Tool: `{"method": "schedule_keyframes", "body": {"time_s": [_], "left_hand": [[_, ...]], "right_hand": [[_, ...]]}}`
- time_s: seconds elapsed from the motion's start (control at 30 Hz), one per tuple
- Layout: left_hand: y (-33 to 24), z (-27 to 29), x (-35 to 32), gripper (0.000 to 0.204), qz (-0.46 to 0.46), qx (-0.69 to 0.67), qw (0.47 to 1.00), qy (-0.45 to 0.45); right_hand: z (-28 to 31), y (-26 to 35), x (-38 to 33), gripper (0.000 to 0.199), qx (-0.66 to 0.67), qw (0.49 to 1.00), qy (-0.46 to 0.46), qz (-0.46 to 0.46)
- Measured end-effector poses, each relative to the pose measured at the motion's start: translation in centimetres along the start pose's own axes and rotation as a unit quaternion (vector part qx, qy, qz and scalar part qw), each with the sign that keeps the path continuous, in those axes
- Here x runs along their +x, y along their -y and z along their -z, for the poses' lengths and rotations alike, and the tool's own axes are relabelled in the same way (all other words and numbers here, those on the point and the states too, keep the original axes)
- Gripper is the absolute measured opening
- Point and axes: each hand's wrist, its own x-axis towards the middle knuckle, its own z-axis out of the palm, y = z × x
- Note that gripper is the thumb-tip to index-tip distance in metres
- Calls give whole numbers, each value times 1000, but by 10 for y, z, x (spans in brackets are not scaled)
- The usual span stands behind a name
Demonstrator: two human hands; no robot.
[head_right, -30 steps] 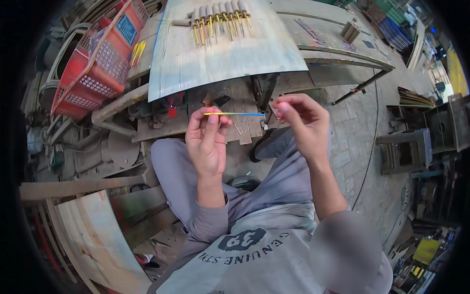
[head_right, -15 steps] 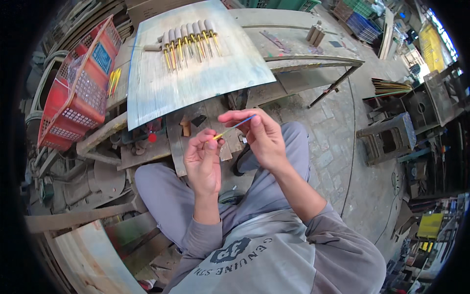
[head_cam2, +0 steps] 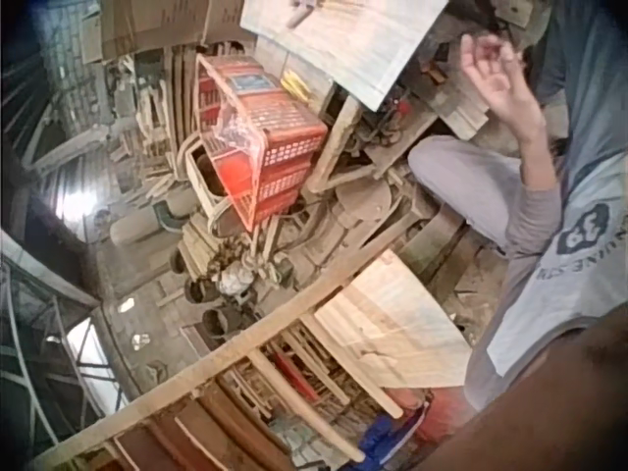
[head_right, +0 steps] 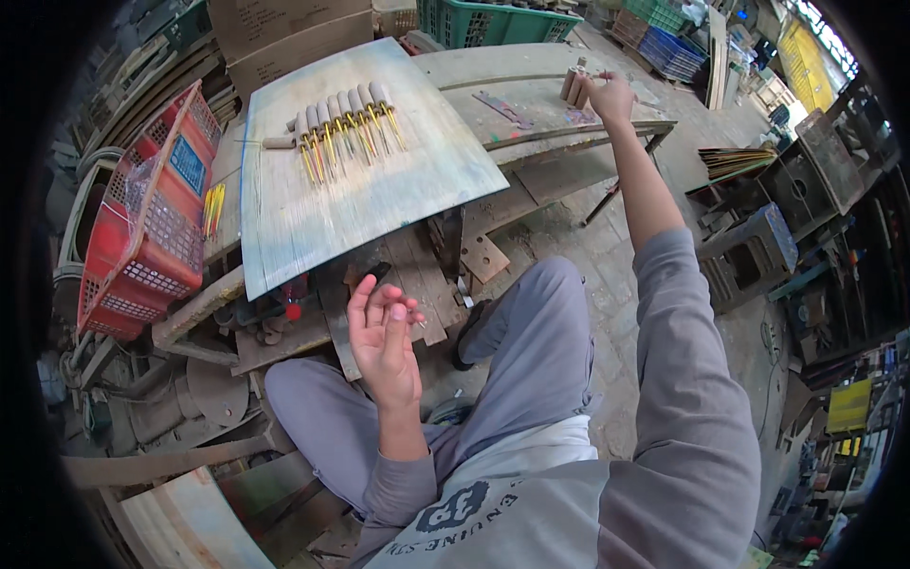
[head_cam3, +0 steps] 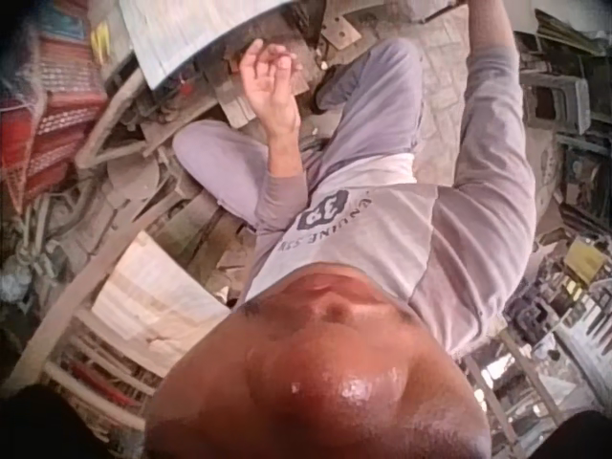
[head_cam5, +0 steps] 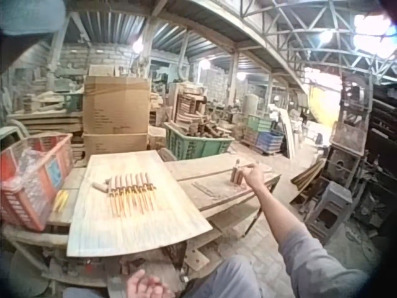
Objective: The person sits on the floor in a workshop and assembles small wooden components. They insert thin colored sticks into cylindrical wooden pieces and use a metal tool to tap them into place. The person repeats this process with multiple sticks and wooden cylinders.
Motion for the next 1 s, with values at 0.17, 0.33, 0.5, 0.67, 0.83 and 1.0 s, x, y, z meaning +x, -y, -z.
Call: {"method": "schedule_keyframes", "body": {"time_s": [0.17,0.33,0.5,0.67,0.83,1.0], "left_hand": [[-2,5,3,38,-38,14,999,-17],[3,-1,5,34,-85,23,996,-8],[16,0,1,39,-152,106,982,33],[20,-7,15,55,-161,216,946,178],[-4,9,2,38,-97,175,962,186],[-14,24,4,37,-191,106,961,170]], "right_hand": [[-36,-14,15,50,-14,998,49,-35],[0,-17,1,38,33,998,-45,-27],[96,81,-121,22,206,950,161,172],[169,142,-238,28,306,749,543,225],[181,179,-256,23,336,725,523,298],[178,185,-283,14,630,651,410,108]]}}
